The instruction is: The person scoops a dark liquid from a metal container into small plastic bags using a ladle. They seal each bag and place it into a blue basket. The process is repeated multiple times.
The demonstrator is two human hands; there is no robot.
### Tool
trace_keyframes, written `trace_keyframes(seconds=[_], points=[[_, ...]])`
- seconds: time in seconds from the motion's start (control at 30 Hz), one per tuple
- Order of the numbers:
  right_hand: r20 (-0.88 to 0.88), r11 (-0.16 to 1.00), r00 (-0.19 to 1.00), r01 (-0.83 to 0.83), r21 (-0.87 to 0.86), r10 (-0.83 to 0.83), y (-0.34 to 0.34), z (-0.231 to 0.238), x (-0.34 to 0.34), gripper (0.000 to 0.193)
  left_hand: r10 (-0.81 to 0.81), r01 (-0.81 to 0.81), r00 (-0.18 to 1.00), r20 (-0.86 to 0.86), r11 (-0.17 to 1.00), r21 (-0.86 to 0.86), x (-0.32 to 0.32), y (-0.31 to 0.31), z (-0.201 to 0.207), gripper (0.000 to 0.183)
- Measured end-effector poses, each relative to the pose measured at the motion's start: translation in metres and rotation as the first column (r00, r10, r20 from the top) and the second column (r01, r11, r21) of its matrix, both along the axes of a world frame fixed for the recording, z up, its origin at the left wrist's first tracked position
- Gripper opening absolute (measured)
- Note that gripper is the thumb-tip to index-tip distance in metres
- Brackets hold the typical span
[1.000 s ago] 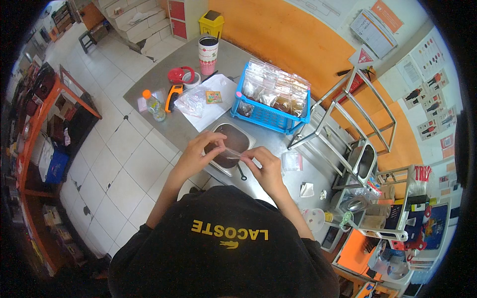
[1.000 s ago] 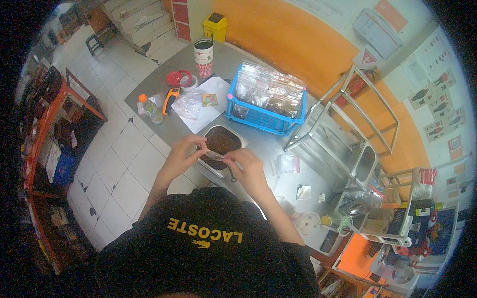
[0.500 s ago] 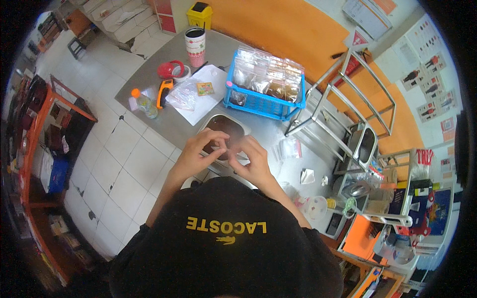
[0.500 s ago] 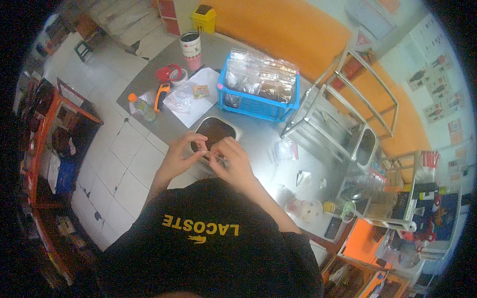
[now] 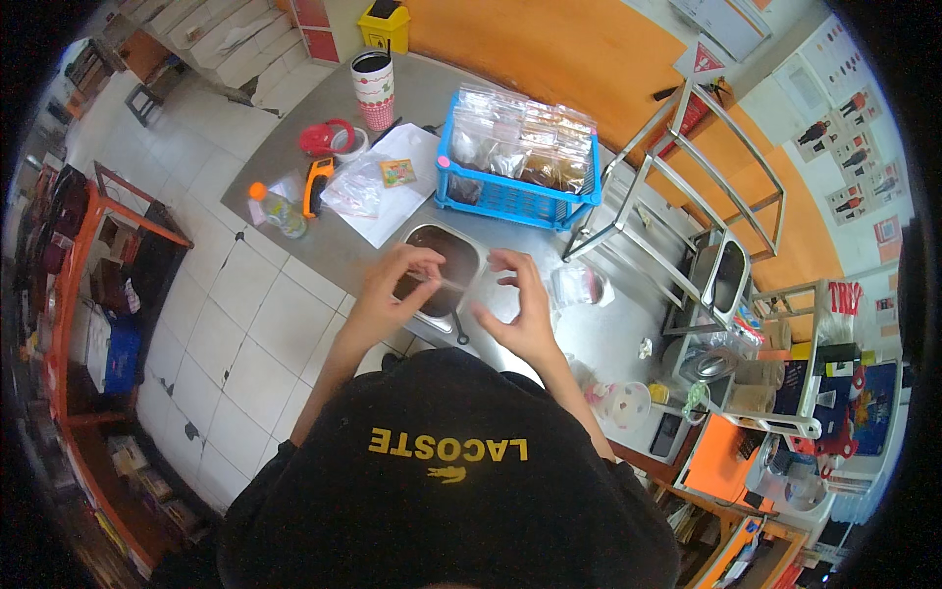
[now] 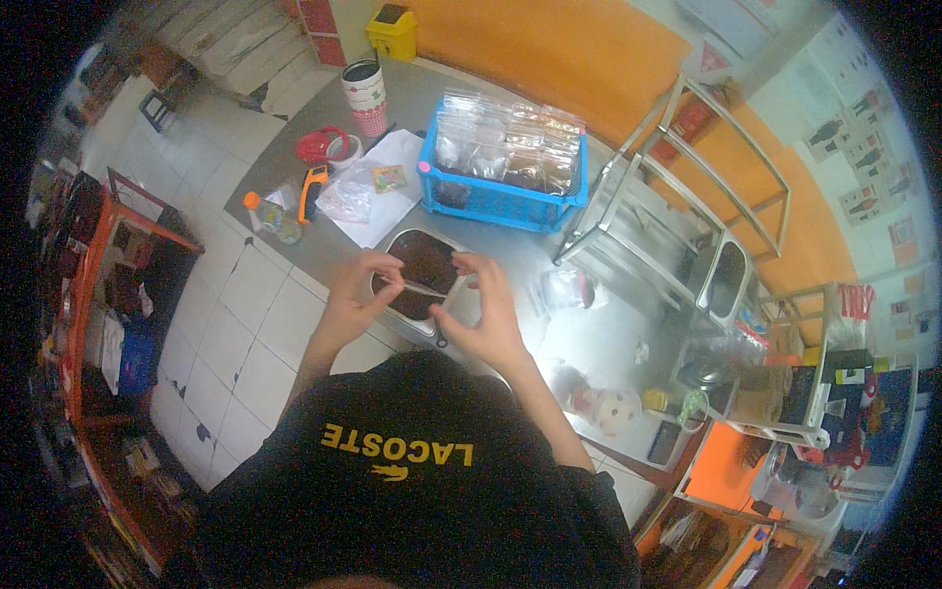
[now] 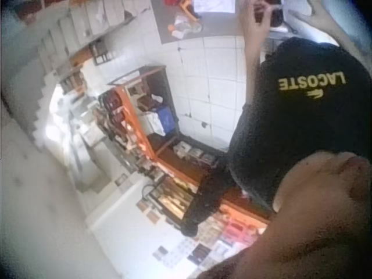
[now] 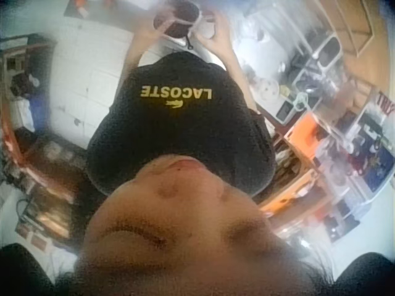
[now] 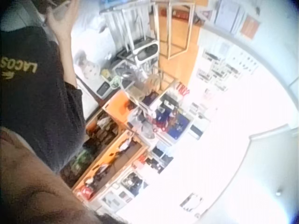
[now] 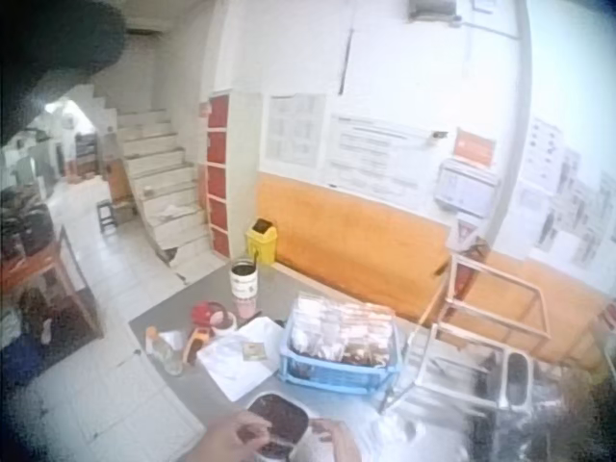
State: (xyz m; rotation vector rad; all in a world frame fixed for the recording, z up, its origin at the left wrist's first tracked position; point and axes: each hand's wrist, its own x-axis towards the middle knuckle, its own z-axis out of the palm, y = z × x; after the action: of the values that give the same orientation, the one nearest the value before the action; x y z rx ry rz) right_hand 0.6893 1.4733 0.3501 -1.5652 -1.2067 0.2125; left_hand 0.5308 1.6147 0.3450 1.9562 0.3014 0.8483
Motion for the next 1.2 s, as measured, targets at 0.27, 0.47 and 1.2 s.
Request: trace_keyframes(seconds=[0.27,0.47,1.2], points=[[-0.794,0.968,0.608,-0.195,-0.158,-0.007,0.037,-0.116,0.063,0.017,0.081,-0.096,0.988,-0.134,0.99,-0.106,0.007,-0.003,-0.006,0.061],[-0.805,0.969,0.579,-0.246,-0.018,0.131,0.104,-0.196,0.145,0.016,0.144,-0.186,0.975,-0.17,0.946,-0.267,-0.03,0.004,-0.023,0.054],[0.051,0.793,0.999,0.017,-0.608,0.017,0.284,-0.286,0.305,0.025,0.614,-0.8,0.6,-0.513,0.45,-0.398,-0.145,-0.125,-0.151,0.04]])
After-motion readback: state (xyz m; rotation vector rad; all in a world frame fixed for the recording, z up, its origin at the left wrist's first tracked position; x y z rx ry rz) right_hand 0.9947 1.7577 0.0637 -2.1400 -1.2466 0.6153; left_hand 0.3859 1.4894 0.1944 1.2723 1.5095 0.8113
